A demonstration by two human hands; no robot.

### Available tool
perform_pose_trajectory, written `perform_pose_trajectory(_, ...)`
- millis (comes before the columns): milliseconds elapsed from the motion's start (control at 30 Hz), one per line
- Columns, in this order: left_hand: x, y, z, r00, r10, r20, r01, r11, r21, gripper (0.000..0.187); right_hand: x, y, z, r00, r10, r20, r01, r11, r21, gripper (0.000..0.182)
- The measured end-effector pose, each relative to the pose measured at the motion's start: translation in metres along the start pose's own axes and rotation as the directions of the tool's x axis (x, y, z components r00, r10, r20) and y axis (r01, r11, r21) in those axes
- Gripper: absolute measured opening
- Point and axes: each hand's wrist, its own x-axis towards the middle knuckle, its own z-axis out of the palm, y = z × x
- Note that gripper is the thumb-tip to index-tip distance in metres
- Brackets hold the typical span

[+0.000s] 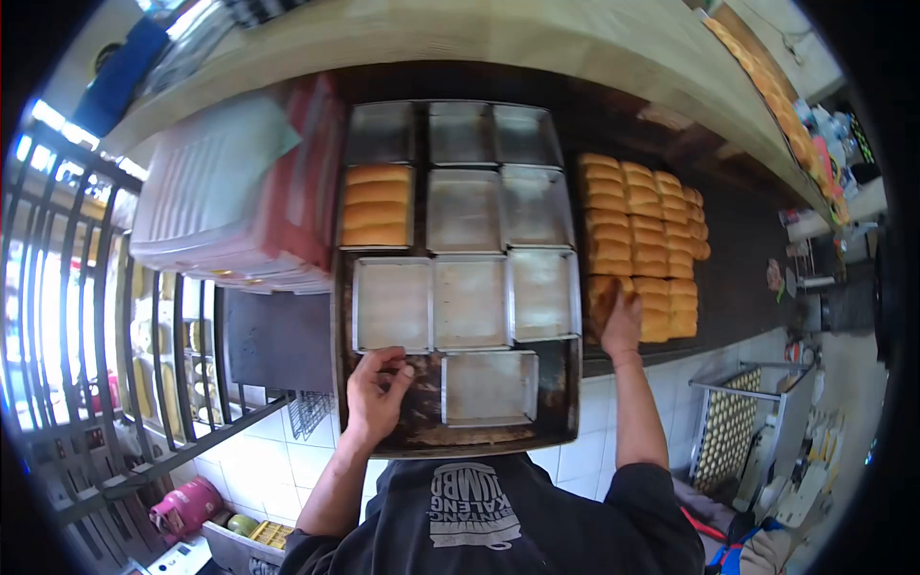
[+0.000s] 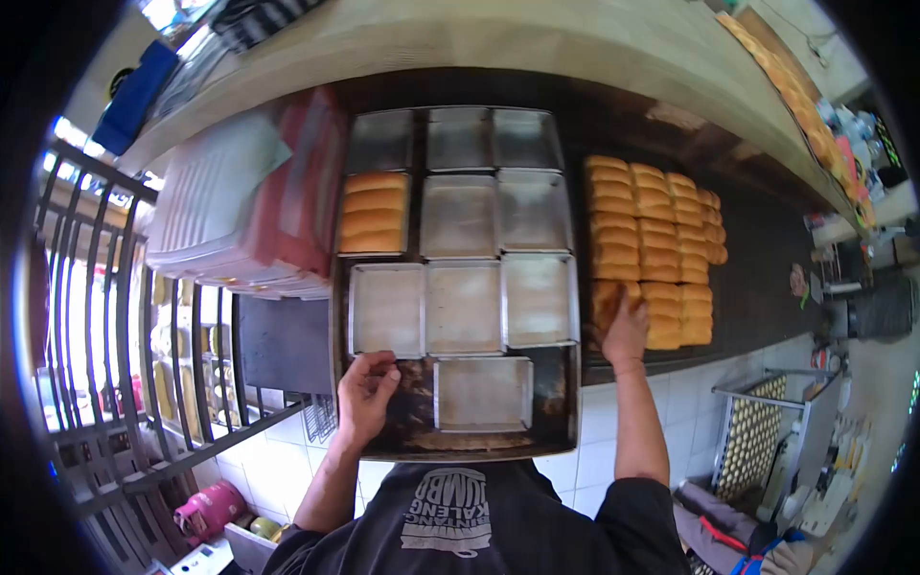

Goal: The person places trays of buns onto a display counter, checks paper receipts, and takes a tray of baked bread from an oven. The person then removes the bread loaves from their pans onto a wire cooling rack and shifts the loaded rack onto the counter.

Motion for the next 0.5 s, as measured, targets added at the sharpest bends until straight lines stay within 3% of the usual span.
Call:
perform_pose_trajectory(67, 0.002, -0.006, -0.015, 0.999, 0.028, -0.023, -0.028, 1.0, -0.006, 0.025, 0.01, -0.032, -0.025, 1.0, 0.024, 0.011, -0.025, 1.0, 0.017, 0.079)
perform_pose_trajectory(133, 0.001, -0.011, -0.031, 0.998, 0.047, -0.038, -0.047, 0.999, -0.012, 0.025, 0.023, -0.076, -0.052, 0.946, -0.147, -0.288, 0.194, 0.971, 0.141, 0.072)
perform_pose_trajectory(167, 0.003, -0.012, -0.038, 0.998, 0.048, -0.051, -0.049, 0.999, -0.013, 0.025, 0.024, -0.123, -0.077, 0.879, -0.361, -0.31, 0.443, 0.859, 0.256, 0.067)
perform_pose_trajectory(200, 0.004, -0.013, -0.045, 0.998, 0.049, -0.047, -0.049, 0.999, -0.009, 0.025, 0.026, -0.168, -0.083, 0.862, -0.456, -0.219, 0.505, 0.809, 0.302, 0.07)
perform_pose_trajectory(267, 0.007, -0.013, -0.056, 0.998, 0.054, -0.038, -0.055, 0.998, -0.006, 0.025, 0.014, -0.263, -0.105, 0.648, -0.747, -0.148, 0.761, 0.625, 0.177, 0.07)
perform_pose_trajectory(300, 0.009, -0.012, -0.06, 0.998, 0.058, -0.038, -0.058, 0.998, -0.006, 0.025, 0.017, -0.301, -0.097, 0.578, -0.816, 0.011, 0.779, 0.557, 0.288, 0.07)
perform_pose_trajectory(333, 0.013, -0.012, -0.063, 0.997, 0.061, -0.054, -0.062, 0.998, -0.014, 0.025, 0.028, -0.334, -0.075, 0.461, -0.887, -0.028, 0.865, 0.443, 0.236, 0.068)
perform_pose_trajectory(367, 0.018, -0.009, -0.065, 0.995, 0.084, -0.058, -0.084, 0.996, 0.005, 0.025, 0.038, -0.362, -0.058, 0.333, -0.941, -0.06, 0.93, 0.318, 0.183, 0.067)
perform_pose_trajectory(400, 0.026, -0.006, -0.067, 0.992, 0.108, -0.058, -0.106, 0.994, 0.029, 0.025, 0.043, -0.386, -0.057, 0.322, -0.945, -0.062, 0.934, 0.306, 0.183, 0.067)
perform_pose_trajectory(467, 0.046, 0.0, -0.074, 0.986, 0.159, -0.048, -0.155, 0.984, 0.083, 0.025, 0.051, -0.423, -0.058, 0.188, -0.982, 0.003, 0.979, 0.187, -0.075, 0.062)
perform_pose_trajectory(500, 0.057, 0.001, -0.076, 0.984, 0.173, -0.041, -0.167, 0.979, 0.117, 0.026, 0.054, -0.432, -0.058, 0.184, -0.983, 0.0, 0.98, 0.183, -0.075, 0.062)
